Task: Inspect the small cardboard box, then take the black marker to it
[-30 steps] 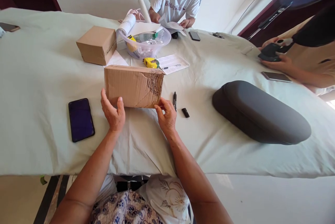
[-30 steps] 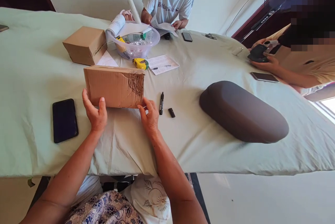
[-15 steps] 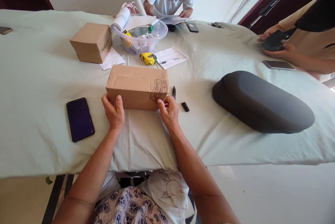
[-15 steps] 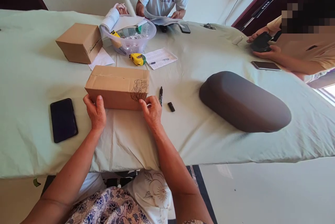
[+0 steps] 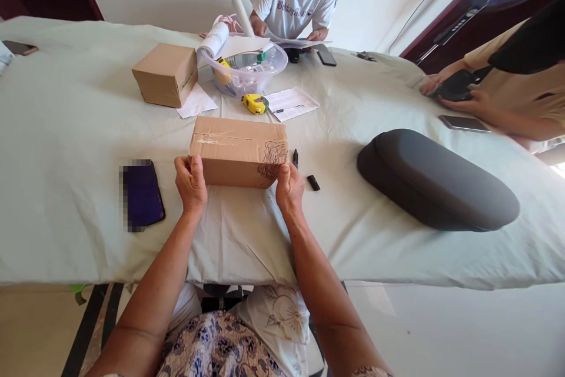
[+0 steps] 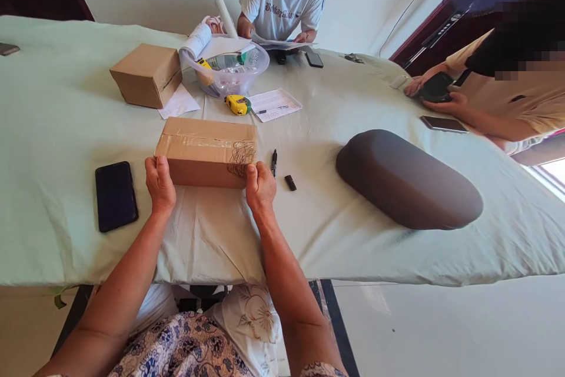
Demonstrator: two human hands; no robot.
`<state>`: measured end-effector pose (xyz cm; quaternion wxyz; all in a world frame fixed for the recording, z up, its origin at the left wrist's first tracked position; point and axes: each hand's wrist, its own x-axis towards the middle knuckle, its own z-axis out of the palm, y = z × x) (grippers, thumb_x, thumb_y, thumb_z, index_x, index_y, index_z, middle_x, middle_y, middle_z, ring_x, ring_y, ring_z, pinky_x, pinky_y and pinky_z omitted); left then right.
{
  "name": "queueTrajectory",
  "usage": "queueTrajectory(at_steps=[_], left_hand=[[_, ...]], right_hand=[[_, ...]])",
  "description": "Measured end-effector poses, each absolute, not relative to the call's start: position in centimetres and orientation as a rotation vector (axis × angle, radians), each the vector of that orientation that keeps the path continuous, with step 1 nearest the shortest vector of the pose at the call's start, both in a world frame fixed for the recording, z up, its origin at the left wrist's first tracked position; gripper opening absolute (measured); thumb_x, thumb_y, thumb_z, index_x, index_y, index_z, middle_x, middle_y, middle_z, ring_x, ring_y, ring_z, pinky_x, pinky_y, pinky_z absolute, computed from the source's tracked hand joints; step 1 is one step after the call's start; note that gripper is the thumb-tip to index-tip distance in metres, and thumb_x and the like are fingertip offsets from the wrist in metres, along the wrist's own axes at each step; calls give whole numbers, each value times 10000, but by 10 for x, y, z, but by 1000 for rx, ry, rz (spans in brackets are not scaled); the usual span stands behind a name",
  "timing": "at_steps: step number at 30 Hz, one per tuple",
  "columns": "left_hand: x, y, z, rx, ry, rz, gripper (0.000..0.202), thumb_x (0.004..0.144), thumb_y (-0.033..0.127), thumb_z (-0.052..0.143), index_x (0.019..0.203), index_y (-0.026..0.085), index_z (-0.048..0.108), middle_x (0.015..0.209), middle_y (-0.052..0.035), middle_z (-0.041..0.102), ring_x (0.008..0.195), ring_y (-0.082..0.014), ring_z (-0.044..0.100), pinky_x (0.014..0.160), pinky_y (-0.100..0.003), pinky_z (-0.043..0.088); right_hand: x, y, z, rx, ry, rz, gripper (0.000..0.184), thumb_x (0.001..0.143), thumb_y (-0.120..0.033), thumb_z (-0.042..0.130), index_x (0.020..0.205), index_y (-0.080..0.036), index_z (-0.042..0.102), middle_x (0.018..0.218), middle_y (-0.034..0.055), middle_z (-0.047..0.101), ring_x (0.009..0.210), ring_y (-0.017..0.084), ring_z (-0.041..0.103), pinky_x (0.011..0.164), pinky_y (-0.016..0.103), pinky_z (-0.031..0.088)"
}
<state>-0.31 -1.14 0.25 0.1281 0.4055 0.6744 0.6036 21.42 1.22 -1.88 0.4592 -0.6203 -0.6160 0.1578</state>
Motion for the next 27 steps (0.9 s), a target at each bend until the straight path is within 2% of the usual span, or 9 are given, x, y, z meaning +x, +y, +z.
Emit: queueTrajectory(at_steps=[3,5,8,10,14,18,20,23,27], left_hand=[[3,-11,7,1220,1888,1838,561,897,773,369,905,220,468,792,-9,541,721,-178,539,735,-335,469],[7,-9,9,1296,1800,1935,535,935,696,385,1075,192,499,953,-62,610,855,-194,600,825,-341,492],[14,-9,10,1420,1704,2015,509,986,589,374,1256,169,474,1220,-142,603,1115,-226,611,981,-355,480],[17,-10,8,1483,1694,2002,491,1011,543,346,1310,171,461,1300,-159,580,1212,-235,588,1039,-363,465],[23,-17,3,1710,1712,1958,573,988,583,413,1378,162,418,1340,-179,555,1290,-262,553,1123,-425,420],[32,-23,1,1756,1828,1926,990,753,760,667,1435,125,332,1362,-223,503,1324,-347,516,1152,-511,391],[36,-25,2,1707,1884,1883,1104,677,785,718,1455,123,298,1385,-238,477,1351,-375,487,1163,-532,374],[38,-26,3,1668,1900,1857,1101,682,758,738,1466,133,283,1405,-239,464,1371,-381,467,1173,-538,358],[33,-25,5,1663,1856,1905,994,748,723,709,1457,148,314,1416,-222,473,1378,-359,469,1185,-525,348]], right_hand=[[208,9,-15,-1602,-1403,316,589,911,-764,329,867,-227,566,703,-3,545,669,187,524,634,304,420],[204,8,-14,-1579,-1391,301,571,898,-732,413,1093,-223,586,785,6,604,710,193,564,668,313,448],[199,7,-14,-1499,-1428,242,705,886,-667,516,1433,-235,417,1049,81,660,889,234,624,794,381,510],[199,7,-16,-1438,-1454,186,785,878,-647,555,1505,-234,325,1258,151,604,1089,289,603,891,449,520],[197,5,-21,-1376,-1418,146,849,838,-668,611,1483,-206,309,1385,204,496,1253,336,536,955,507,525],[191,-1,-23,-1402,-1348,142,909,752,-697,702,1422,-210,327,1297,177,538,1156,313,592,965,500,524],[187,-3,-21,-1418,-1321,160,923,710,-704,738,1387,-215,345,1251,157,552,1103,300,603,947,484,526],[184,-6,-17,-1414,-1277,226,844,716,-692,733,1327,-225,387,1193,127,567,1029,267,605,911,449,532],[187,-6,-10,-1362,-1217,317,581,855,-651,580,1231,-225,460,1123,100,599,947,224,621,845,399,542]])
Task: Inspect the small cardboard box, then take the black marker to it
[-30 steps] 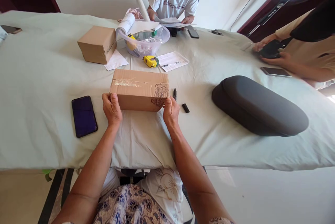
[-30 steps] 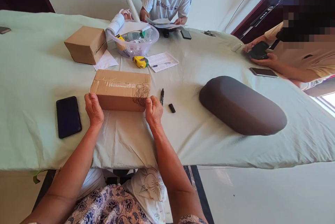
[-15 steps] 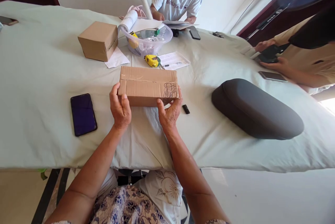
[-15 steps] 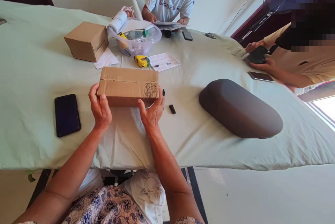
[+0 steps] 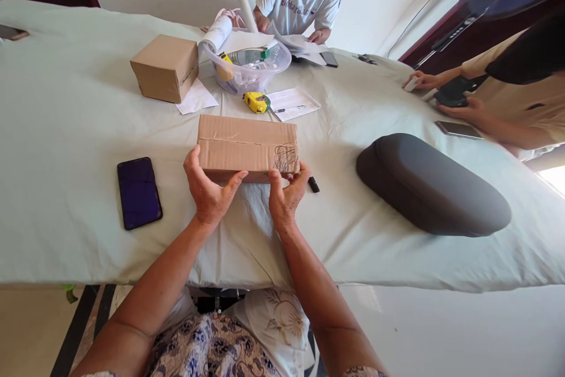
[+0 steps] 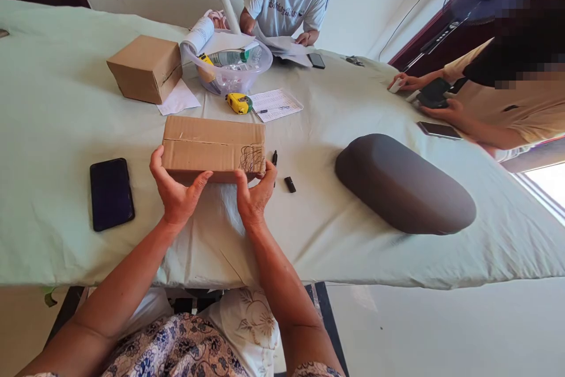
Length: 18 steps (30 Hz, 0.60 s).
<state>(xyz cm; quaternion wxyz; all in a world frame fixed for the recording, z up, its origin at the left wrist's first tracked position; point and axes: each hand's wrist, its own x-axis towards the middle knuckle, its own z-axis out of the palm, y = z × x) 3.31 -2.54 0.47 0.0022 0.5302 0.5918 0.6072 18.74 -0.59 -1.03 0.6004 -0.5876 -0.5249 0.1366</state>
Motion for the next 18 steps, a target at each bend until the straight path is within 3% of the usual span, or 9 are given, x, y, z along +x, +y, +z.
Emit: queueTrajectory(at_steps=[5,8,15,18], left_hand=[[24,-22,7,1576,1760,1936,769,903,649,564,1475,194,328,1481,-190,456,1421,-306,448,1211,-475,330],[16,-17,6,1508,1730,1952,681,964,618,465,1483,197,332,1495,-183,457,1431,-271,451,1199,-427,364],[2,-9,1,1520,1765,1956,671,1000,601,377,1521,183,316,1558,-189,413,1486,-243,399,1229,-396,329],[0,-9,1,1536,1753,1948,672,1003,587,384,1535,183,316,1568,-182,416,1492,-242,393,1234,-400,321]], right_hand=[[193,-3,-6,-1301,-1183,376,413,956,-591,413,1053,-221,570,987,62,628,865,186,617,767,337,530],[194,1,-8,-1260,-1187,437,396,945,-568,451,1044,-220,611,990,65,648,897,196,620,772,339,532],[206,16,-26,-1313,-1429,713,408,843,-391,582,1216,-226,603,1106,86,688,880,194,654,735,347,556],[214,18,-30,-1517,-1639,669,300,801,-280,563,1080,-212,651,976,67,707,833,207,640,769,379,540]])
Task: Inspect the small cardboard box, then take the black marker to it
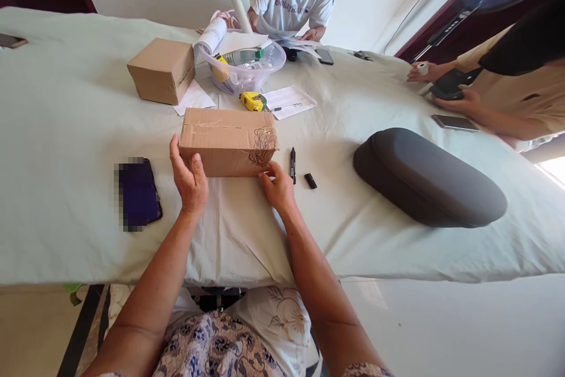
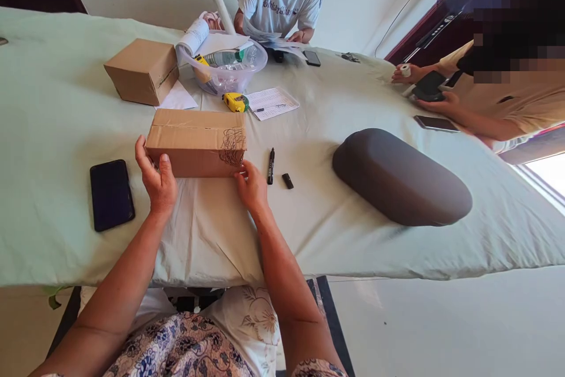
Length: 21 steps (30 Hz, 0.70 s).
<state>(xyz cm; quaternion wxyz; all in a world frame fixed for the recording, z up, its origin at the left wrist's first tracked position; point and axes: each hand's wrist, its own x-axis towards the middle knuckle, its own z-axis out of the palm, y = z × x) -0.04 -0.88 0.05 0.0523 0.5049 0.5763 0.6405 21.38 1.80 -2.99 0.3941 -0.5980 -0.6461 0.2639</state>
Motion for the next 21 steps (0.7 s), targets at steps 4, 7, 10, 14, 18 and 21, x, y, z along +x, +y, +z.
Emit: queueTrajectory(at_steps=[4,7,10,14,18,21], left_hand=[[-2,-10,1,1557,1747,1924,655,1007,565,379,1541,187,335,1577,-174,423,1514,-256,358,1245,-416,298],[-3,-12,1,1529,1757,1913,647,1005,573,375,1532,200,343,1575,-168,426,1499,-258,379,1229,-413,323],[-2,-13,2,1449,1707,1945,663,983,610,406,1499,197,350,1504,-182,476,1389,-261,501,1154,-407,413],[1,-14,1,1330,1638,2013,648,945,674,450,1379,195,410,1220,-137,604,1129,-228,627,984,-373,515],[8,-18,-2,1157,1529,1934,581,907,731,472,1168,212,465,975,-64,605,852,-170,631,710,-283,549],[13,-18,-6,999,1450,1828,593,866,767,500,1107,228,459,976,-66,590,838,-178,626,603,-262,551]], right_hand=[[217,15,-30,-1688,-1766,479,117,809,-280,549,836,-219,645,867,63,683,848,231,625,807,393,504],[217,13,-28,-1657,-1635,543,145,835,-332,536,849,-228,635,834,41,683,809,215,635,778,367,494],[217,14,-25,-1516,-1410,712,190,856,-400,531,907,-231,600,799,12,682,765,191,667,719,324,498],[219,16,-18,-1235,-1150,690,252,848,-467,601,915,-230,547,712,-38,617,655,144,656,578,243,464],[227,17,-8,-973,-957,567,294,860,-514,648,940,-250,546,703,-65,568,584,95,579,523,204,437],[231,18,-5,-866,-934,541,266,864,-494,675,976,-275,575,739,-69,550,584,80,556,523,200,444]])
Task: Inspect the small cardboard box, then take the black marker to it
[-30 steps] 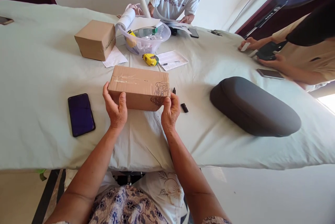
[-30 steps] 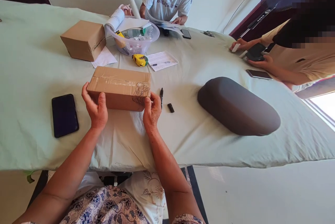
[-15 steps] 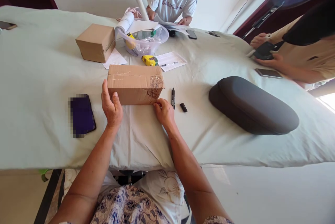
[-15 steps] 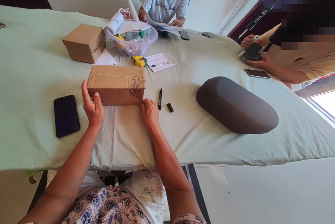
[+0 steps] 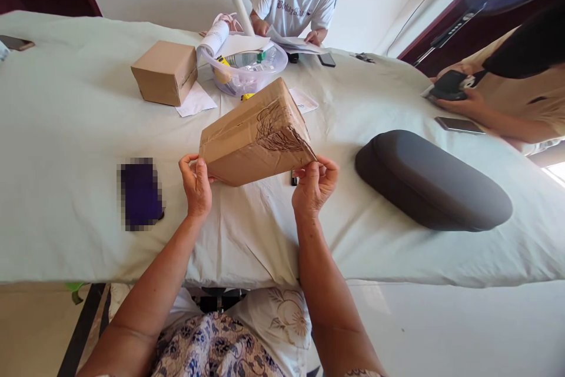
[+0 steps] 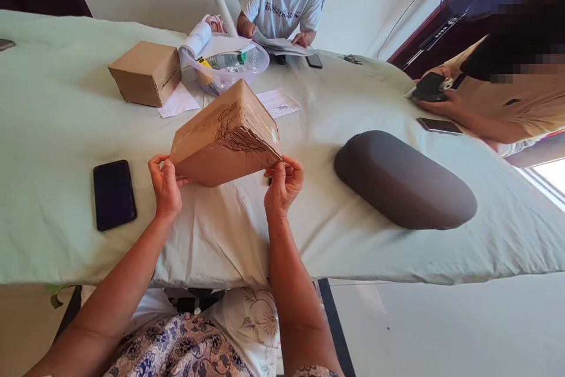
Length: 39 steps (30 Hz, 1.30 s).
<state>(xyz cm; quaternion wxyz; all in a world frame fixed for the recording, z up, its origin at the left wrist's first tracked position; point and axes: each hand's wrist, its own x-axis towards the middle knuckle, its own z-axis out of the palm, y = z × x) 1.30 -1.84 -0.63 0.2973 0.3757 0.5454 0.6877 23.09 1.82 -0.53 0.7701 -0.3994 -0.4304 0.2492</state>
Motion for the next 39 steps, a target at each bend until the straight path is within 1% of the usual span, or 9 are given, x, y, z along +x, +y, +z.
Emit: queueTrajectory(at_steps=[4,7,11,15,20,24,29,33,39], left_hand=[[11,-15,-10,911,1390,1803,604,875,754,491,1204,247,487,1112,-98,579,908,-196,631,590,-269,578],[8,-13,-11,888,1376,1807,585,898,734,466,1230,256,527,1207,-108,555,941,-196,624,571,-246,571],[4,-13,-6,887,1410,1855,569,918,720,448,1210,244,560,1214,-100,560,974,-191,613,583,-218,548],[-2,-15,-1,961,1482,1988,611,912,744,436,1214,228,563,1195,-99,583,998,-193,620,631,-227,532],[-2,-14,-3,1230,1364,1957,775,850,701,604,1431,238,385,1314,-153,604,1142,-240,633,850,-329,549],[6,-17,-6,1467,1487,1855,842,850,683,622,1496,250,298,1484,-198,499,1314,-284,562,953,-383,531],[13,-22,-10,1827,1780,1803,1019,791,644,718,1560,199,219,1555,-244,377,1470,-356,387,1167,-524,373],[18,-22,-9,1993,1933,1690,1058,755,616,772,1553,152,255,1556,-297,327,1492,-423,320,1200,-606,273],[23,-26,-4,1916,2107,1564,992,733,517,832,1516,157,343,1601,-306,231,1513,-457,262,1191,-636,252]], right_hand=[[225,17,-10,-855,-1101,484,401,858,-441,709,1221,-354,560,758,-67,532,635,100,562,581,232,484],[216,14,-16,-910,-1247,458,705,845,-462,721,1457,-397,375,836,-41,562,759,144,608,624,270,519],[208,8,-18,-936,-1363,475,936,821,-467,752,1549,-400,167,848,-44,555,739,154,615,606,288,523],[208,6,-14,-974,-1315,475,846,796,-490,767,1476,-352,283,836,-41,567,736,160,621,637,309,532],[211,11,-14,-1033,-1130,593,572,800,-511,738,1222,-295,417,747,-74,561,648,131,600,593,265,478],[208,10,-14,-1142,-1085,574,475,791,-510,734,1067,-267,434,677,-96,509,597,115,542,593,255,448],[200,2,-12,-1394,-1180,430,551,709,-549,787,1059,-253,481,894,-12,574,808,170,591,718,329,500],[192,-2,-16,-1488,-1266,391,694,634,-568,830,1128,-253,458,1142,69,579,1084,252,595,884,421,515],[184,-4,-23,-1529,-1286,429,732,607,-549,843,1130,-242,432,1110,56,570,1054,246,590,908,430,495]])
